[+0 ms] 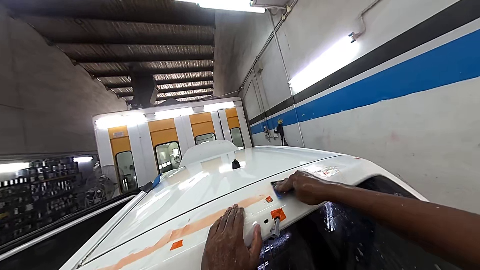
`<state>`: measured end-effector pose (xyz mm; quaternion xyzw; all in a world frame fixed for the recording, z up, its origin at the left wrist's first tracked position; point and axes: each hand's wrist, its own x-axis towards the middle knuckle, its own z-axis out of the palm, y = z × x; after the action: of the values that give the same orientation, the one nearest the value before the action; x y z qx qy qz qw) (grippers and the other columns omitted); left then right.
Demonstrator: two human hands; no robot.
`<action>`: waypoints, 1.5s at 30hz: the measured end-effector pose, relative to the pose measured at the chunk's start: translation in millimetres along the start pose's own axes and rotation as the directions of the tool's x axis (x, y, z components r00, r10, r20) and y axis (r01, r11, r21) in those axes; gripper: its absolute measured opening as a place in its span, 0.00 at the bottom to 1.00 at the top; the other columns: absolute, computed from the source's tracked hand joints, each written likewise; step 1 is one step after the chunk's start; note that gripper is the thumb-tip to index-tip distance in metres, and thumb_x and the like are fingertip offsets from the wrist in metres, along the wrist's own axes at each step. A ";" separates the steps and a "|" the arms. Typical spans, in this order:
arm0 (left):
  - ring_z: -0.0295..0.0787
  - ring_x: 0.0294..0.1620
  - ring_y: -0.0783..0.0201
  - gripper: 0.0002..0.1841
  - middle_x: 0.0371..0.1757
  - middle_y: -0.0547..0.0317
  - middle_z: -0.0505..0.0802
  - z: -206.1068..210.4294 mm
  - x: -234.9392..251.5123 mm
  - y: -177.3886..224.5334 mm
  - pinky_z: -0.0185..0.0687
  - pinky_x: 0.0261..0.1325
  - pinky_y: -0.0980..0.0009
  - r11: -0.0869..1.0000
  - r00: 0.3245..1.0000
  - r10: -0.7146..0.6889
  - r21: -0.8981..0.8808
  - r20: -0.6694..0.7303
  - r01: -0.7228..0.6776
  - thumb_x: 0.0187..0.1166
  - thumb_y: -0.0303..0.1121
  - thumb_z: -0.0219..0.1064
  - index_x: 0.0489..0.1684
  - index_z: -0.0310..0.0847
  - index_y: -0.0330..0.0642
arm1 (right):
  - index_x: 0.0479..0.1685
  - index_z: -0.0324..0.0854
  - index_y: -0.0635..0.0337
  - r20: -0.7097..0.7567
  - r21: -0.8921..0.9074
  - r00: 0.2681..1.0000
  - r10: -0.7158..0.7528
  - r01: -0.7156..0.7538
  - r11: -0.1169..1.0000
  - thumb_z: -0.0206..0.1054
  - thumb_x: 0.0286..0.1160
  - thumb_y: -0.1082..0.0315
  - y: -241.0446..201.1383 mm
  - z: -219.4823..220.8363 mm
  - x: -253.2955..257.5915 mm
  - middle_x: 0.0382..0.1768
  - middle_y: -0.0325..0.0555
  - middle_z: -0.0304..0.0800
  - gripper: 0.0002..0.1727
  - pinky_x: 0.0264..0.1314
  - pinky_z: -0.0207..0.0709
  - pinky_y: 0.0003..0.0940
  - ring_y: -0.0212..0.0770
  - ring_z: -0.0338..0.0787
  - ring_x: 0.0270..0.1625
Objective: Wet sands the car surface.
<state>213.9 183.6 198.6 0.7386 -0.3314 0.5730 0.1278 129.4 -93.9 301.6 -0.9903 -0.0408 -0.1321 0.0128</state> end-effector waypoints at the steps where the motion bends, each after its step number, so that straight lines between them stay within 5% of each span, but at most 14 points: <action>1: 0.92 0.66 0.61 0.35 0.62 0.61 0.96 0.3 0.3 0.7 0.82 0.70 0.59 1.000 1.000 0.006 -0.002 -0.004 -0.006 0.78 0.64 0.48 0.58 0.93 0.48 | 0.74 0.84 0.50 -0.027 0.063 0.998 -0.052 0.053 0.997 0.51 0.82 0.78 8.4 -2.8 0.9 0.71 0.49 0.88 0.27 0.83 0.66 0.58 0.53 0.82 0.77; 5: 0.91 0.67 0.61 0.34 0.61 0.61 0.96 -0.3 -2.6 0.6 0.82 0.70 0.60 1.000 1.000 0.009 0.002 -0.009 -0.009 0.79 0.63 0.49 0.56 0.93 0.48 | 0.67 0.88 0.45 -0.067 -0.062 0.972 0.226 -0.230 0.971 0.58 0.80 0.72 77.4 6.3 3.2 0.65 0.49 0.90 0.22 0.74 0.73 0.62 0.55 0.84 0.73; 7: 0.91 0.67 0.62 0.34 0.62 0.62 0.96 -1.0 -0.1 -0.5 0.81 0.71 0.60 1.000 1.000 -0.004 0.010 0.012 0.004 0.78 0.64 0.49 0.57 0.93 0.48 | 0.68 0.87 0.51 -0.038 -0.088 0.988 0.153 -0.156 0.984 0.58 0.80 0.74 42.4 5.7 6.0 0.66 0.56 0.88 0.21 0.77 0.69 0.66 0.61 0.82 0.74; 10: 0.91 0.68 0.62 0.34 0.62 0.62 0.96 0.9 -0.5 0.4 0.81 0.71 0.60 1.000 1.000 -0.005 0.001 0.010 0.005 0.79 0.64 0.49 0.58 0.93 0.49 | 0.77 0.82 0.50 -0.007 0.048 0.999 -0.044 0.045 0.998 0.50 0.82 0.78 10.5 -2.9 3.0 0.76 0.48 0.84 0.28 0.86 0.63 0.57 0.52 0.79 0.81; 14: 0.92 0.66 0.62 0.34 0.62 0.62 0.96 -0.1 -4.6 0.6 0.82 0.71 0.60 1.000 1.000 0.003 0.002 -0.012 -0.003 0.79 0.64 0.48 0.57 0.93 0.48 | 0.70 0.86 0.50 -0.036 -0.048 0.990 0.135 -0.136 0.990 0.57 0.82 0.72 50.6 7.8 10.1 0.65 0.54 0.90 0.22 0.76 0.70 0.64 0.59 0.83 0.73; 18: 0.92 0.66 0.62 0.34 0.62 0.62 0.96 1.1 -2.4 -0.7 0.82 0.70 0.60 1.000 1.000 -0.001 0.004 -0.014 0.001 0.78 0.64 0.48 0.56 0.94 0.49 | 0.74 0.84 0.52 0.029 -0.041 1.000 0.004 -0.003 0.999 0.54 0.81 0.76 6.4 -7.5 2.4 0.68 0.55 0.89 0.25 0.80 0.68 0.61 0.58 0.83 0.75; 22: 0.91 0.67 0.62 0.34 0.62 0.63 0.96 -0.3 -7.8 -0.3 0.81 0.72 0.61 1.000 1.000 -0.006 0.002 -0.013 0.006 0.79 0.64 0.47 0.56 0.93 0.49 | 0.65 0.88 0.53 -0.008 -0.069 0.980 0.200 -0.200 0.977 0.59 0.81 0.72 52.5 8.1 12.9 0.63 0.57 0.89 0.19 0.75 0.71 0.64 0.61 0.83 0.72; 26: 0.92 0.66 0.63 0.34 0.61 0.63 0.96 0.6 -2.8 -2.7 0.82 0.69 0.61 1.000 1.000 -0.005 0.009 -0.022 0.005 0.77 0.64 0.48 0.55 0.94 0.50 | 0.78 0.81 0.50 0.006 -0.015 1.000 -0.028 0.028 0.999 0.51 0.79 0.78 -15.5 2.1 2.3 0.75 0.50 0.85 0.29 0.84 0.64 0.59 0.54 0.79 0.80; 28: 0.92 0.66 0.62 0.34 0.62 0.62 0.96 -1.0 -5.0 -2.1 0.82 0.70 0.60 1.000 1.000 0.003 0.004 -0.015 -0.003 0.79 0.63 0.47 0.57 0.93 0.49 | 0.76 0.83 0.52 -0.054 0.091 0.997 -0.055 0.060 0.994 0.51 0.84 0.78 13.3 1.3 -2.5 0.74 0.48 0.86 0.26 0.86 0.64 0.55 0.51 0.81 0.80; 32: 0.91 0.67 0.63 0.34 0.62 0.64 0.96 -3.0 -5.2 -4.5 0.81 0.71 0.61 1.000 1.000 -0.012 0.014 0.009 0.012 0.79 0.64 0.46 0.56 0.93 0.50 | 0.64 0.89 0.51 -0.040 -0.056 0.971 0.237 -0.239 0.969 0.60 0.79 0.71 50.0 11.9 19.8 0.62 0.55 0.91 0.19 0.73 0.72 0.65 0.59 0.85 0.70; 35: 0.91 0.67 0.63 0.34 0.62 0.64 0.96 -0.4 -6.1 -3.9 0.81 0.71 0.60 1.000 1.000 -0.008 0.009 0.004 0.008 0.79 0.64 0.46 0.55 0.93 0.50 | 0.72 0.86 0.51 -0.025 0.002 0.999 -0.045 0.045 0.999 0.53 0.81 0.75 -14.0 9.7 12.3 0.70 0.51 0.88 0.25 0.82 0.67 0.58 0.53 0.81 0.77; 37: 0.91 0.67 0.62 0.34 0.62 0.63 0.96 -0.9 -4.6 -4.4 0.81 0.71 0.61 1.000 1.000 0.002 0.000 -0.006 -0.002 0.80 0.63 0.46 0.56 0.93 0.49 | 0.71 0.87 0.53 -0.079 0.137 0.983 -0.168 0.177 0.975 0.50 0.85 0.76 -6.4 0.3 4.6 0.72 0.47 0.88 0.25 0.88 0.64 0.51 0.46 0.80 0.81; 42: 0.91 0.67 0.63 0.33 0.62 0.64 0.96 -2.8 -5.5 -4.6 0.81 0.71 0.61 1.000 1.000 -0.005 -0.001 -0.005 0.005 0.79 0.62 0.47 0.56 0.93 0.50 | 0.54 0.91 0.60 -0.043 0.027 0.991 0.124 -0.123 0.992 0.55 0.88 0.69 50.3 -10.2 3.2 0.53 0.58 0.93 0.16 0.71 0.72 0.59 0.58 0.87 0.63; 45: 0.92 0.66 0.64 0.34 0.61 0.64 0.96 -0.8 -5.1 -2.7 0.82 0.69 0.61 1.000 1.000 -0.012 0.007 -0.012 0.012 0.78 0.63 0.47 0.55 0.94 0.50 | 0.73 0.85 0.48 0.010 -0.020 0.998 -0.057 0.057 0.998 0.51 0.82 0.76 1.0 6.5 16.4 0.70 0.49 0.88 0.26 0.83 0.65 0.60 0.54 0.81 0.77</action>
<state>214.4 187.8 194.6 0.7376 -0.3240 0.5778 0.1305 146.9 -93.4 299.5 -0.9894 -0.0677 -0.1284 -0.0009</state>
